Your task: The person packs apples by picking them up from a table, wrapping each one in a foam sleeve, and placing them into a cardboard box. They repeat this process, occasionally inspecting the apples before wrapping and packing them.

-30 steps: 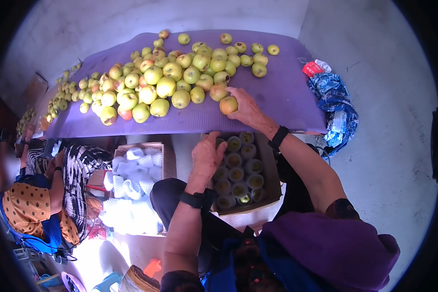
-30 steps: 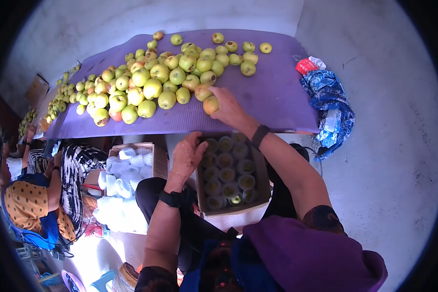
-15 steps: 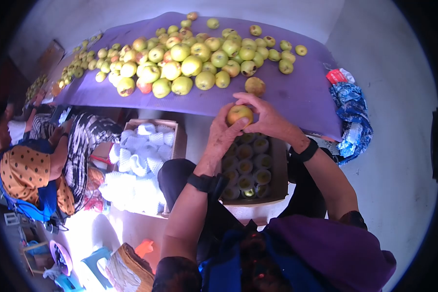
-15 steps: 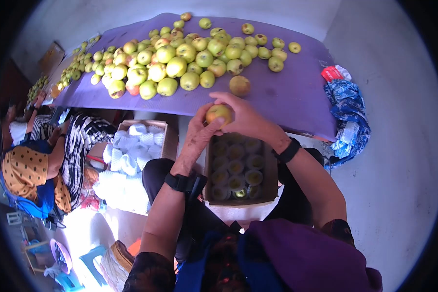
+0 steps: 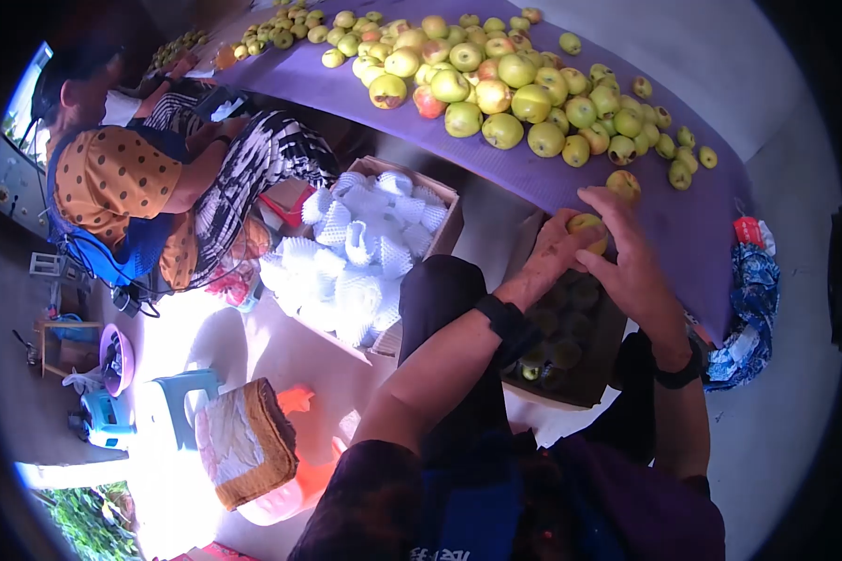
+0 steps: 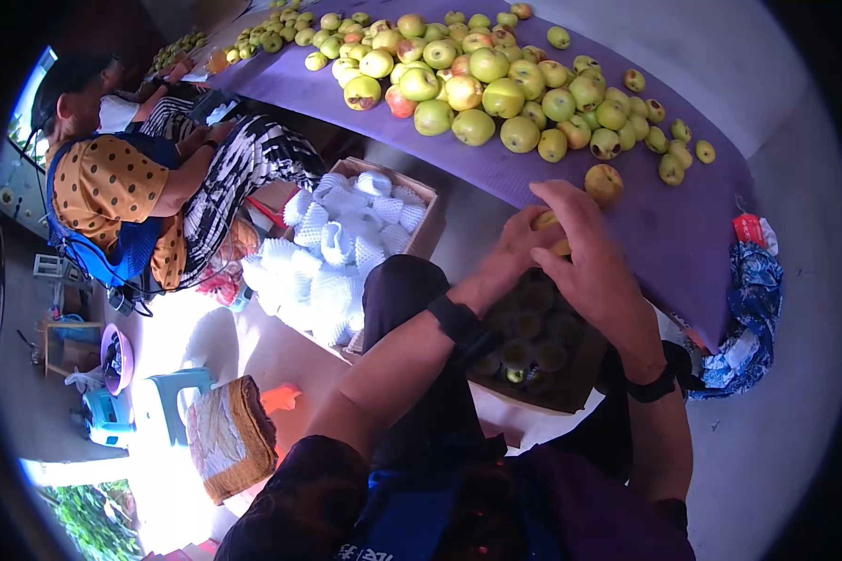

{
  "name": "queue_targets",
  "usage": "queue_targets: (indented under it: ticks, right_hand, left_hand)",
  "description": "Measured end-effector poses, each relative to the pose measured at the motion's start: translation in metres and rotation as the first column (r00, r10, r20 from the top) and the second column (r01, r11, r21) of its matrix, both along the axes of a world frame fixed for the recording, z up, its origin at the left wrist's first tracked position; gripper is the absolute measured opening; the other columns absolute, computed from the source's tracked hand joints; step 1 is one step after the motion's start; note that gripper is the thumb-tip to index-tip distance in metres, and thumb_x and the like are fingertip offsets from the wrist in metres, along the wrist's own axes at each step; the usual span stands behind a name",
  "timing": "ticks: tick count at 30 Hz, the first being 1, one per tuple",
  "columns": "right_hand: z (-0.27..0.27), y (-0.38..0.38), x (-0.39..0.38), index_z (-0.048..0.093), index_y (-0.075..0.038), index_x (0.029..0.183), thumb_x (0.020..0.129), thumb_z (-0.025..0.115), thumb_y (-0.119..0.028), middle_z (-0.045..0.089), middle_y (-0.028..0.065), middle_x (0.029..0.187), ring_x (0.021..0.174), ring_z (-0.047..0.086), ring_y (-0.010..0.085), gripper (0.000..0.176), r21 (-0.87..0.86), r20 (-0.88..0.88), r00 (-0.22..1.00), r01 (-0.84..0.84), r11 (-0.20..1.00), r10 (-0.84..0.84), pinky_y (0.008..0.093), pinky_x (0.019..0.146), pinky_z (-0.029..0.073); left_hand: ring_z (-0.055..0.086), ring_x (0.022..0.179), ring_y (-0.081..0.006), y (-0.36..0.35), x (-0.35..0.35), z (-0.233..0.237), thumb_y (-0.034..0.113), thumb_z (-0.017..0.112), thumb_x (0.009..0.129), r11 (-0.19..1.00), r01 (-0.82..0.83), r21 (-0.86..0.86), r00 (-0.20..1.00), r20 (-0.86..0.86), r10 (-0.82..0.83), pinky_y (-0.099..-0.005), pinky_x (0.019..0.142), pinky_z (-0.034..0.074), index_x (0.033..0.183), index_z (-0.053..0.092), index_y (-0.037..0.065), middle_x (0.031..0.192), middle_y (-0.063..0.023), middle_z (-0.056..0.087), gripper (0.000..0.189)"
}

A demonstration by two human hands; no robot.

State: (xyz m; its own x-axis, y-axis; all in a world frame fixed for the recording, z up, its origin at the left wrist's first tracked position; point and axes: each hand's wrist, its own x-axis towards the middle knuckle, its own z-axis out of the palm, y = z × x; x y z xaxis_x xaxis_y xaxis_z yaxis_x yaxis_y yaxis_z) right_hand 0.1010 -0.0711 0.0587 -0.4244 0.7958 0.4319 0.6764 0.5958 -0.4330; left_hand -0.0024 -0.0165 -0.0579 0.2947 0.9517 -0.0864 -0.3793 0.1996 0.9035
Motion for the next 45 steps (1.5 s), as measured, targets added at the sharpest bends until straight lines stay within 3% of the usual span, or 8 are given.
queue_targets:
  ticks: [2,7,10,13,25,38,42,45]
  right_hand:
    - [0.014,-0.001,-0.014,0.051,-0.002,0.122,0.079,0.064,-0.005,0.056,0.0188,0.116,0.111,0.054,0.0361,0.046,-0.13,-0.053,0.977,-0.214,0.968,0.209,0.0429,0.096,0.042]
    - [0.011,-0.013,-0.07,0.054,-0.002,0.118,0.082,0.064,-0.011,0.059,0.0149,0.116,0.106,0.058,0.0351,0.039,-0.272,0.111,0.875,-0.43,0.861,0.472,0.0429,0.095,0.041]
    - [0.005,-0.013,-0.113,0.054,-0.002,0.114,0.083,0.063,-0.011,0.06,0.0152,0.11,0.103,0.059,0.0346,0.033,-0.373,0.139,0.79,-0.516,0.771,0.596,0.0436,0.092,0.043]
    - [-0.018,-0.01,-0.149,0.054,0.0,0.109,0.084,0.061,-0.011,0.06,0.0163,0.106,0.101,0.059,0.0343,0.028,-0.358,0.156,0.712,-0.605,0.711,0.685,0.0434,0.089,0.045]
    - [-0.085,-0.048,-0.214,0.061,-0.015,0.067,0.072,0.06,-0.01,0.047,-0.0013,0.076,0.079,0.048,0.0149,0.007,0.357,0.753,0.569,-0.775,0.521,0.33,0.0245,0.073,0.042]
    - [-0.121,-0.074,-0.238,0.066,-0.006,0.079,0.076,0.058,-0.015,0.058,0.0046,0.077,0.086,0.059,0.0185,0.012,-0.199,0.683,0.532,-0.523,0.829,0.5,0.0323,0.061,0.05]
    - [-0.113,-0.091,-0.251,0.064,-0.01,0.075,0.075,0.059,-0.014,0.057,0.0011,0.072,0.069,0.06,0.0141,0.007,0.454,0.662,0.686,-0.687,0.568,0.301,0.0311,0.055,0.045]
    - [-0.14,-0.079,-0.272,0.065,-0.006,0.086,0.071,0.064,-0.017,0.062,0.0072,0.088,0.088,0.062,0.0236,0.019,-0.126,0.713,0.509,-0.585,0.802,0.483,0.0341,0.072,0.053]
  left_hand:
    - [0.061,0.097,-0.0198,0.01,0.008,-0.035,0.026,0.067,0.082,0.825,0.06,0.562,0.975,-0.211,0.073,-0.0342,0.08,0.051,0.115,0.053,-0.004,0.106,-0.0122,0.06,0.047]
    - [0.058,0.095,-0.023,-0.025,-0.003,-0.02,0.027,0.066,0.083,0.424,0.089,0.901,0.832,-0.302,0.465,-0.0325,0.079,0.048,0.117,0.053,0.006,0.11,-0.0096,0.055,0.042]
    - [0.058,0.095,-0.0199,-0.02,0.014,0.0,0.039,0.069,0.081,0.981,0.07,0.181,0.961,-0.277,-0.018,-0.0321,0.075,0.049,0.116,0.054,0.007,0.11,-0.0083,0.056,0.05]
    - [0.06,0.088,-0.0163,-0.017,0.016,0.009,0.047,0.071,0.078,0.991,0.131,-0.017,0.982,-0.133,-0.132,-0.0293,0.067,0.051,0.114,0.055,0.005,0.105,-0.0084,0.058,0.058]
    - [0.061,0.062,-0.0146,-0.026,0.017,-0.001,0.043,0.074,0.074,0.982,0.058,0.182,0.995,0.072,-0.072,-0.026,0.045,0.05,0.103,0.058,-0.003,0.089,-0.0117,0.062,0.057]
    - [0.064,0.067,-0.0192,-0.022,0.025,-0.006,0.043,0.074,0.074,0.997,-0.017,0.072,1.0,0.001,0.017,-0.0279,0.045,0.052,0.105,0.058,-0.001,0.092,-0.012,0.063,0.057]
    - [0.063,0.08,-0.0183,-0.017,0.017,-0.008,0.041,0.073,0.077,0.991,0.066,0.115,0.998,0.011,-0.068,-0.0284,0.053,0.055,0.113,0.055,-0.001,0.097,-0.0115,0.062,0.058]
    - [0.063,0.081,-0.0181,-0.019,0.022,-0.013,0.042,0.073,0.077,0.986,0.099,0.135,0.995,-0.036,-0.095,-0.0283,0.053,0.055,0.113,0.055,-0.001,0.097,-0.0112,0.062,0.058]
